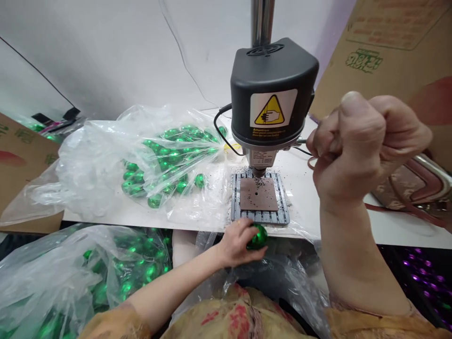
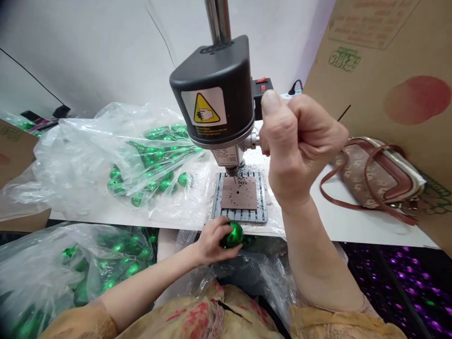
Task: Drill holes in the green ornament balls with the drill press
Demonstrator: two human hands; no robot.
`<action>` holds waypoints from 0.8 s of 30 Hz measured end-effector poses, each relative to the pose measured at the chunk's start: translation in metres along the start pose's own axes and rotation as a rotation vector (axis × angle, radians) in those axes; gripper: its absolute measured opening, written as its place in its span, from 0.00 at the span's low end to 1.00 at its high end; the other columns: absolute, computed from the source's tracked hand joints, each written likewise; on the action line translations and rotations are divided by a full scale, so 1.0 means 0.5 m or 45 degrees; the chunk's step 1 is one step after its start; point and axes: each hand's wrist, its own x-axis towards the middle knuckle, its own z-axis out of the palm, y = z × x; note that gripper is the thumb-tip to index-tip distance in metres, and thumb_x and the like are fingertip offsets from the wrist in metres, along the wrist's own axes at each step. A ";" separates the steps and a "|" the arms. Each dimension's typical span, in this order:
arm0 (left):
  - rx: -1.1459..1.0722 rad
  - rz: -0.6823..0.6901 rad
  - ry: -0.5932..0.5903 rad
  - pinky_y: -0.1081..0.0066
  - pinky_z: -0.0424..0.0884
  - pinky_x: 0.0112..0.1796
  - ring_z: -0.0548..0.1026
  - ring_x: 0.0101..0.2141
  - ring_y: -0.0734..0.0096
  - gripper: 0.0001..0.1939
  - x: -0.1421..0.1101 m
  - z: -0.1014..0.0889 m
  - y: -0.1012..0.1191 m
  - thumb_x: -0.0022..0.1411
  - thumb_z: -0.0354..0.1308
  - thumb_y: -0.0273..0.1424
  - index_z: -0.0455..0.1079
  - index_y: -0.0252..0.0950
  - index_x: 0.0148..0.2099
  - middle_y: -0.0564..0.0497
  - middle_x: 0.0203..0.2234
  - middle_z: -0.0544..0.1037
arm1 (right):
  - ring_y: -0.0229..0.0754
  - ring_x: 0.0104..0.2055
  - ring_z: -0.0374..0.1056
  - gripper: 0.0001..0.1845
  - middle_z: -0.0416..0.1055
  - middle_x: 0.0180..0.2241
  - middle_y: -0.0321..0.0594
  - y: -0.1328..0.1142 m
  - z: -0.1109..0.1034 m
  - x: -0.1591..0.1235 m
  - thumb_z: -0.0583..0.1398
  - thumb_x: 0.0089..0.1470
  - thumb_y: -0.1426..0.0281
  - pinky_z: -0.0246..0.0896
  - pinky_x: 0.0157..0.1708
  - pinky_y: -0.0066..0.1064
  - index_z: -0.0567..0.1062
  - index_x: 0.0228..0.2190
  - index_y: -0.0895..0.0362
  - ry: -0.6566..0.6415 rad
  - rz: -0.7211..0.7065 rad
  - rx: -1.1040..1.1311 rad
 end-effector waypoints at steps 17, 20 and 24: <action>0.201 -0.246 -0.102 0.68 0.71 0.35 0.75 0.34 0.68 0.12 0.049 -0.108 -0.101 0.69 0.46 0.25 0.65 0.37 0.51 0.48 0.34 0.77 | 0.28 0.14 0.52 0.26 0.53 0.12 0.28 0.008 -0.015 -0.005 0.61 0.54 0.68 0.44 0.15 0.31 0.54 0.13 0.55 -0.020 0.003 0.069; 0.523 -0.578 -0.263 0.64 0.71 0.43 0.75 0.41 0.63 0.16 0.128 -0.135 -0.179 0.66 0.43 0.19 0.67 0.34 0.51 0.42 0.41 0.76 | 0.27 0.14 0.52 0.26 0.53 0.12 0.28 0.009 -0.015 -0.005 0.61 0.54 0.70 0.44 0.15 0.30 0.53 0.13 0.56 -0.033 -0.012 0.075; 0.975 -0.910 -0.865 0.58 0.70 0.46 0.72 0.49 0.52 0.20 0.172 -0.172 -0.249 0.60 0.48 0.15 0.71 0.31 0.51 0.36 0.48 0.75 | 0.25 0.15 0.52 0.25 0.52 0.13 0.27 0.008 -0.012 -0.009 0.58 0.55 0.74 0.43 0.16 0.26 0.51 0.14 0.58 -0.037 -0.055 0.086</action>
